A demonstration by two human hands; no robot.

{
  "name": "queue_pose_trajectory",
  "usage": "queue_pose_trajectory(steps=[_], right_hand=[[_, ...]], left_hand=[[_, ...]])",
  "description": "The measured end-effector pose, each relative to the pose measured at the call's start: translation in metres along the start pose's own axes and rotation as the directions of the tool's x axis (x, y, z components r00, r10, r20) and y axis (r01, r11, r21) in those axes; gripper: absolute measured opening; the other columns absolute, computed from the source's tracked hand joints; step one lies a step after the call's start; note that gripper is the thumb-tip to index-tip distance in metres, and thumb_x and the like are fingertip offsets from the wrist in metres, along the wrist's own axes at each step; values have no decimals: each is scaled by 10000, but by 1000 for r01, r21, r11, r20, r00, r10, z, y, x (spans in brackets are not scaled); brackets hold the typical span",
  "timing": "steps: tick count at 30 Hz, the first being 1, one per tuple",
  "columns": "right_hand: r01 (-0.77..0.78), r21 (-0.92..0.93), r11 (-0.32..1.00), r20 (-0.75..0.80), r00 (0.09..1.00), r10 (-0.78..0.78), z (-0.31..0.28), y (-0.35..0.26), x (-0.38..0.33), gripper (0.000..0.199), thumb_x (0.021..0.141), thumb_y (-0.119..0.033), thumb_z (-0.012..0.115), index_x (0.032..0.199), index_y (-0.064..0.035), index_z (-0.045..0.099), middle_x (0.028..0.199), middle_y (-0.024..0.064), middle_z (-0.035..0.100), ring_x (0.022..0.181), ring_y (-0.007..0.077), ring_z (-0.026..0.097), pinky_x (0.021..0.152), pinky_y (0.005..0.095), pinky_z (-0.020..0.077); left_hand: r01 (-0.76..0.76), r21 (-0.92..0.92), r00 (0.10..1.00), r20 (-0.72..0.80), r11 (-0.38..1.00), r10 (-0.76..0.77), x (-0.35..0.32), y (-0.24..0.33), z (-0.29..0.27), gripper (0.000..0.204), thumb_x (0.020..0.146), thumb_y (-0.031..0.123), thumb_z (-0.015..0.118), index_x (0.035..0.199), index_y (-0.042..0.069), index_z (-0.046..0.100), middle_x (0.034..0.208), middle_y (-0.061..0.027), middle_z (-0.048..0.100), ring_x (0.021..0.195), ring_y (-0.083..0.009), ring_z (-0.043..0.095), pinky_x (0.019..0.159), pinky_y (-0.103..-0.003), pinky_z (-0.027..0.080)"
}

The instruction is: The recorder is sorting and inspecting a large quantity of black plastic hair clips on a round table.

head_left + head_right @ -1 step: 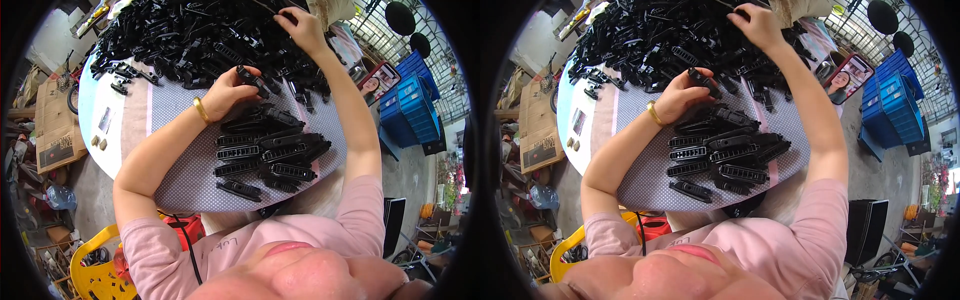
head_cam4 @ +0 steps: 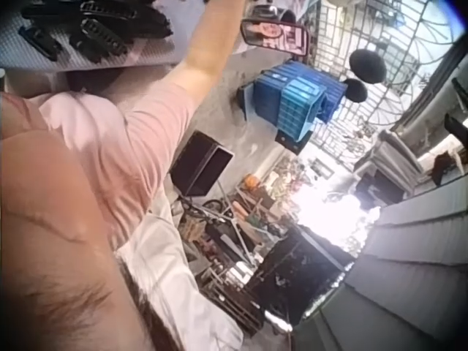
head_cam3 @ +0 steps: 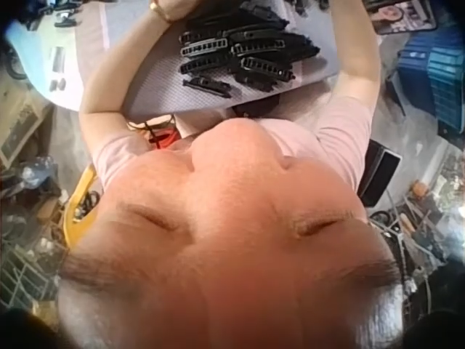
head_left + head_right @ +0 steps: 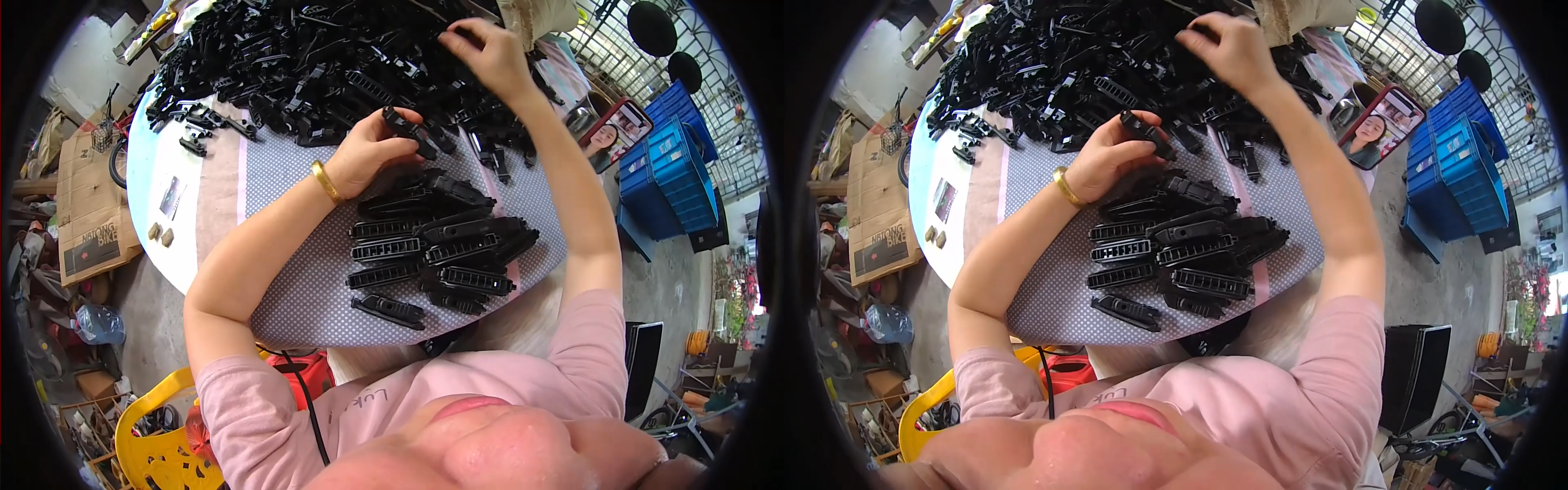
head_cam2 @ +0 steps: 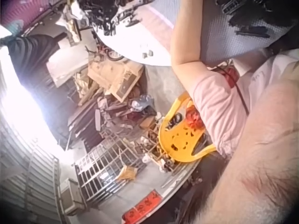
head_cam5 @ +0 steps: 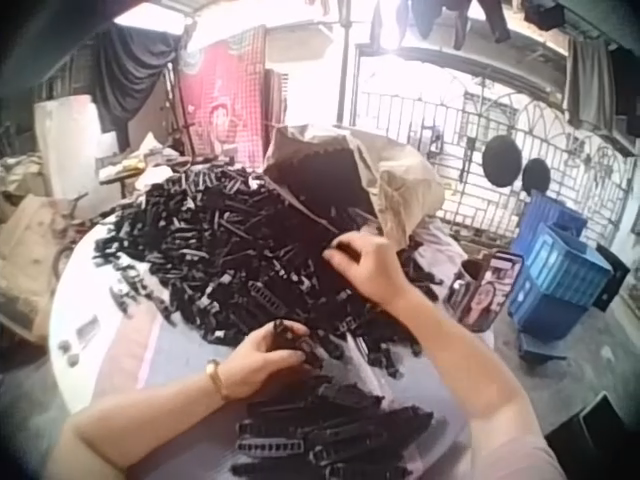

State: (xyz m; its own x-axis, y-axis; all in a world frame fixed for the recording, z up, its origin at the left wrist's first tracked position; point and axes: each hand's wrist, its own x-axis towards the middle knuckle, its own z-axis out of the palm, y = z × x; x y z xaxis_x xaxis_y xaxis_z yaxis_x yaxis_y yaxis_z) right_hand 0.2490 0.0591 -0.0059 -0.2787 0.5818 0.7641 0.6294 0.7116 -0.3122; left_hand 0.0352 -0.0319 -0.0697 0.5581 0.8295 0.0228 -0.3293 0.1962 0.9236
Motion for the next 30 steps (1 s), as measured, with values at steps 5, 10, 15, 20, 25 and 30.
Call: queue_pose_trajectory(steps=[5,10,15,20,25,30], right_hand=[[108,26,994,183,977,-111,2,-68,-45,287,699,-280,706,842,-37,650,791,123,636,716,251,629,616,316,495],[15,229,973,280,957,-81,1,-77,-50,270,705,-218,699,887,-27,643,748,88,598,625,198,578,592,287,479],[184,208,961,199,954,-225,-3,-66,-54,278,711,-129,682,978,-61,649,790,81,553,654,195,562,613,279,477],[131,362,923,205,955,-216,5,-64,-55,310,721,-142,684,1024,-90,644,863,97,604,717,225,597,647,286,485],[-67,307,949,172,985,14,-2,-63,-55,317,774,-117,652,1071,-18,599,909,122,646,817,164,623,727,255,484],[-228,419,879,252,959,129,-4,-60,-57,342,812,-78,608,1142,-13,549,973,84,628,835,124,590,730,225,471]], left_hand=[[-34,-12,997,-70,999,33,-4,-2,1,295,840,21,539,1126,15,467,1014,-71,551,900,-158,577,798,-316,517],[-135,-97,989,48,986,140,0,-9,-5,289,853,12,516,1137,10,466,1073,-76,544,979,-169,556,828,-336,503],[-143,-93,990,-5,985,143,4,-10,-7,281,848,9,530,1123,5,475,1082,-91,552,990,-189,562,843,-350,496],[-160,52,974,-151,986,166,-2,0,-5,255,821,-18,546,1072,0,504,996,-101,590,889,-212,612,795,-323,522],[-267,154,931,-216,951,296,0,11,7,342,776,-21,607,1099,-15,494,947,-103,600,762,-173,611,724,-283,525],[-274,175,913,-263,946,313,1,11,7,339,765,-38,619,1081,-11,498,920,-113,610,781,-177,625,720,-283,530]])
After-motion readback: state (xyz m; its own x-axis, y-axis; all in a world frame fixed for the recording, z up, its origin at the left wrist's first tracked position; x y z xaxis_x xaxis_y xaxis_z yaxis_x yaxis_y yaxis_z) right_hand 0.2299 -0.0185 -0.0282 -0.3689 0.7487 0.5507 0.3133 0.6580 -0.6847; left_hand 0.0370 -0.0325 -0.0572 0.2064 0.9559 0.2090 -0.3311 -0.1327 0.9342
